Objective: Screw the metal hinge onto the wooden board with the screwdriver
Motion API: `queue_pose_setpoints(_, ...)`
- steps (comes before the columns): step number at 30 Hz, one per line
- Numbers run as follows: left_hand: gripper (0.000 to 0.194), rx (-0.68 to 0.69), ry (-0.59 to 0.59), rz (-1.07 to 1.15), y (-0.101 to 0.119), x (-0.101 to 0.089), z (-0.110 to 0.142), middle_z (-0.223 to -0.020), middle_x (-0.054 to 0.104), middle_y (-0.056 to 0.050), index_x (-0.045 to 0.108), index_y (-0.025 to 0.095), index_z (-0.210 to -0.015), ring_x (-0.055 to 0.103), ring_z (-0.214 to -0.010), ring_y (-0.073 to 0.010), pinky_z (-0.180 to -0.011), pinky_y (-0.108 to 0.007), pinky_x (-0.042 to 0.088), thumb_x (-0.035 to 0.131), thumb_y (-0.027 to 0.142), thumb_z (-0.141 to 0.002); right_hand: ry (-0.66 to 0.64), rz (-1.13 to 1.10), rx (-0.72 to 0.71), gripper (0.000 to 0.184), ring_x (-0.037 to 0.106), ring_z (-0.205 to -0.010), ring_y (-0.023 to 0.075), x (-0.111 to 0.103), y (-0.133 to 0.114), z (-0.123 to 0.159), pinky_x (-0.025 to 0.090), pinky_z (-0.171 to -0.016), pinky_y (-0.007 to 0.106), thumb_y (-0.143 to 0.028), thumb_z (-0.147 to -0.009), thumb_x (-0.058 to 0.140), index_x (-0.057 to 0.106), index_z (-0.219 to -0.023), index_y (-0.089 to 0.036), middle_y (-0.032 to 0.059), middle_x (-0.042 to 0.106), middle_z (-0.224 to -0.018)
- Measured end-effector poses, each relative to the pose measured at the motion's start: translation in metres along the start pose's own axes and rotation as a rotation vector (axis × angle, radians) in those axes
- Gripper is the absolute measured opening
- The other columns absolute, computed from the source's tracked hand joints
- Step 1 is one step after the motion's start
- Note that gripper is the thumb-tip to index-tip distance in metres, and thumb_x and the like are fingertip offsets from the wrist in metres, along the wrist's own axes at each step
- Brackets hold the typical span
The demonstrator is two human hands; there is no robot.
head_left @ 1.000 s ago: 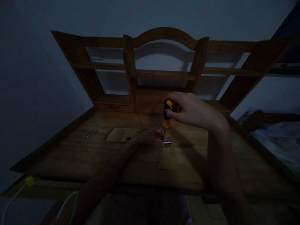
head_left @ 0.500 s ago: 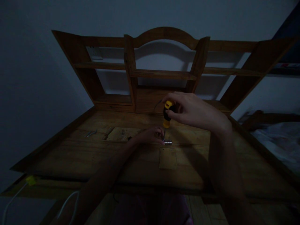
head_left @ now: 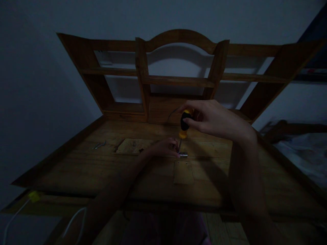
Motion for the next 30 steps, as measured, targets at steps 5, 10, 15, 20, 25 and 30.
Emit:
queue_pose_setpoints(5,0.03,0.036,0.015,0.006,0.0017,-0.0018,0.0003,-0.09,0.066,-0.004,0.07,0.016,-0.083,0.06,-0.09,-0.0184,-0.081,-0.028,0.045,0.082,0.04,-0.071,0.031,0.038,0.035,0.023,0.061,-0.085,0.0208,0.0011,0.0026,-0.0017,0.04,-0.075,0.03,-0.037,-0.091,0.059,0.065,-0.103,-0.019,0.0055,0.068,-0.093)
queue_pose_setpoints(10,0.03,0.027,0.007,0.012,-0.0024,-0.0009,0.0003,-0.09,0.066,-0.004,0.07,0.016,-0.083,0.06,-0.09,-0.0181,-0.081,-0.028,0.045,0.082,0.041,-0.071,0.016,0.054,0.012,0.026,0.061,-0.093,0.0229,0.0036,0.0023,-0.0027,0.041,-0.082,0.032,-0.033,-0.088,0.059,0.064,-0.11,-0.019,0.0067,0.068,-0.103)
queue_pose_setpoints(15,0.03,0.031,0.009,0.022,-0.0003,-0.0006,0.0009,-0.091,0.067,-0.004,0.07,0.016,-0.085,0.06,-0.092,-0.0183,-0.083,-0.029,0.045,0.081,0.041,-0.072,-0.007,0.002,-0.002,0.024,0.062,-0.087,0.0195,0.003,0.0001,-0.0013,0.042,-0.078,0.03,-0.028,-0.089,0.058,0.065,-0.111,-0.021,0.0036,0.069,-0.101)
queue_pose_setpoints(20,0.03,0.013,0.001,-0.004,-0.0015,-0.0007,0.0002,-0.094,0.066,-0.004,0.071,0.017,-0.085,0.06,-0.092,-0.0182,-0.083,-0.028,0.045,0.081,0.042,-0.072,0.035,0.062,0.067,0.024,0.06,-0.079,0.0198,0.003,0.0066,-0.003,0.04,-0.071,0.03,-0.04,-0.09,0.059,0.066,-0.095,-0.018,0.0055,0.067,-0.088)
queue_pose_setpoints(25,0.031,-0.022,0.001,-0.026,-0.0036,-0.0016,0.0011,-0.097,0.065,-0.004,0.071,0.018,-0.086,0.059,-0.092,-0.0181,-0.082,-0.028,0.045,0.081,0.043,-0.071,-0.025,-0.004,0.025,0.018,0.061,-0.084,0.0184,0.0037,0.0034,-0.0028,0.041,-0.075,0.028,-0.028,-0.086,0.06,0.066,-0.101,-0.02,0.0031,0.069,-0.097)
queue_pose_setpoints(30,0.031,-0.001,0.011,-0.027,-0.0021,-0.0015,0.0007,-0.098,0.065,-0.004,0.071,0.018,-0.086,0.059,-0.094,-0.0186,-0.085,-0.029,0.045,0.081,0.043,-0.071,-0.019,-0.001,0.048,0.018,0.061,-0.078,0.0176,0.0046,0.002,-0.0024,0.039,-0.071,0.028,-0.033,-0.091,0.058,0.066,-0.101,-0.021,0.0024,0.068,-0.088)
Point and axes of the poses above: each hand's wrist, its own z-axis away from the middle knuckle, its own x-axis out of the palm, y = z × x, the point moved 8 cm from there along -z, towards the middle knuckle
